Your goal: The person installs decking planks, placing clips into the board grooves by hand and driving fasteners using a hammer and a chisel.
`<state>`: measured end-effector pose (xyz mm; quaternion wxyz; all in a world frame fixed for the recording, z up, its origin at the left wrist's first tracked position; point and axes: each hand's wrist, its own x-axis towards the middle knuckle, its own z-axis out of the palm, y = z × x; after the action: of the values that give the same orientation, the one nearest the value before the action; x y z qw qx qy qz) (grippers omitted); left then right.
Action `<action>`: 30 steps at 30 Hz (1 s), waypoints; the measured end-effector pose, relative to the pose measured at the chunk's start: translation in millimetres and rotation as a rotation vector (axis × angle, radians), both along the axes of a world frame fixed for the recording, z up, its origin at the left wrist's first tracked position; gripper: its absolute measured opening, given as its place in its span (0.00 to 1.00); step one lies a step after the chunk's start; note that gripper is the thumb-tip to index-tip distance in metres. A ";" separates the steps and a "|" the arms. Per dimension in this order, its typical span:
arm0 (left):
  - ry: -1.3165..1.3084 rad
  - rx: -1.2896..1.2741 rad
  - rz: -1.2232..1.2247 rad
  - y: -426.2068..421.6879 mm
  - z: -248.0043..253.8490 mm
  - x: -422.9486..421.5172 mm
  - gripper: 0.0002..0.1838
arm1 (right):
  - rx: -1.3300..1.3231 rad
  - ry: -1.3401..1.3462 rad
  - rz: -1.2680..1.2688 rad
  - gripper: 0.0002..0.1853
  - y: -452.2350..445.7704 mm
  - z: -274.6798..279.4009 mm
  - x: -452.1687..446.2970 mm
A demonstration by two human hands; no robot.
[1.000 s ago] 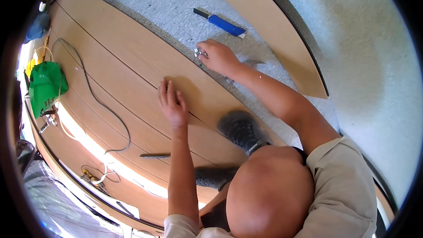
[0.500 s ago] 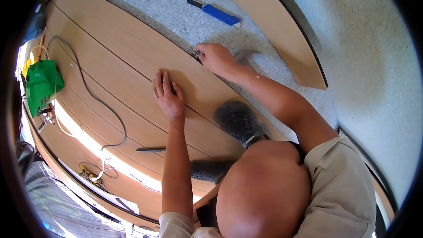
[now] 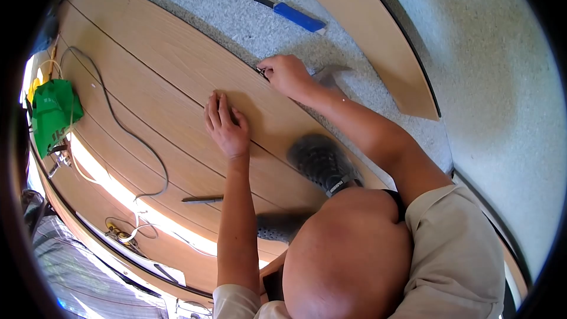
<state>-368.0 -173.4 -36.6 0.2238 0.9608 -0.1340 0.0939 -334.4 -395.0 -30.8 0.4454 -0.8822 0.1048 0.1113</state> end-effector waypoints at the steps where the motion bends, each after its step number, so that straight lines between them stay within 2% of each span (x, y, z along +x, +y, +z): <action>1: 0.001 0.000 0.000 0.2 -0.6 0.1 0.22 | 0.001 -0.001 0.002 0.12 -0.1 -0.1 0.2; 4: 0.012 0.009 -0.001 2.3 0.8 1.4 0.22 | 0.077 -0.027 -0.083 0.11 3.0 -8.9 -2.1; 9: 0.013 0.005 0.017 -0.9 0.1 2.6 0.22 | -0.002 -0.034 -0.099 0.10 7.4 -8.9 -0.4; 16: -0.008 0.041 0.021 -3.7 1.9 -0.9 0.23 | -0.070 -0.056 -0.091 0.11 8.9 1.1 3.0; 19: -0.017 0.024 0.012 -0.2 -1.0 0.9 0.23 | -0.022 0.026 -0.003 0.12 -0.4 3.0 -6.6; 21: -0.020 0.007 0.022 1.4 2.7 -3.7 0.24 | 0.553 0.104 -0.357 0.09 -7.3 -23.3 -17.4; 23: 0.086 -0.078 -0.016 6.1 16.1 -0.9 0.23 | 0.257 0.077 -0.196 0.08 -17.5 -21.5 -28.9; 25: 0.079 -0.110 -0.011 11.4 -7.5 -3.5 0.23 | 0.170 -0.020 -0.176 0.08 -18.9 -26.5 -41.9; 26: 0.104 -0.116 0.001 13.4 -9.6 -2.6 0.26 | 0.319 0.015 -0.209 0.08 -18.7 -20.1 -43.6; 28: 0.072 -0.110 0.060 21.6 -3.1 -4.9 0.25 | 0.276 0.045 -0.168 0.09 -24.5 -15.1 -47.5; 30: 0.054 -0.167 -0.081 35.6 -9.4 5.2 0.24 | 0.241 -0.043 -0.131 0.10 -30.7 -23.6 -42.5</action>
<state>-362.9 -137.8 -46.1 0.3101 0.9348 -0.1585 0.0695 -376.9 -425.7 -54.4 0.5565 -0.8159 0.1384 0.0746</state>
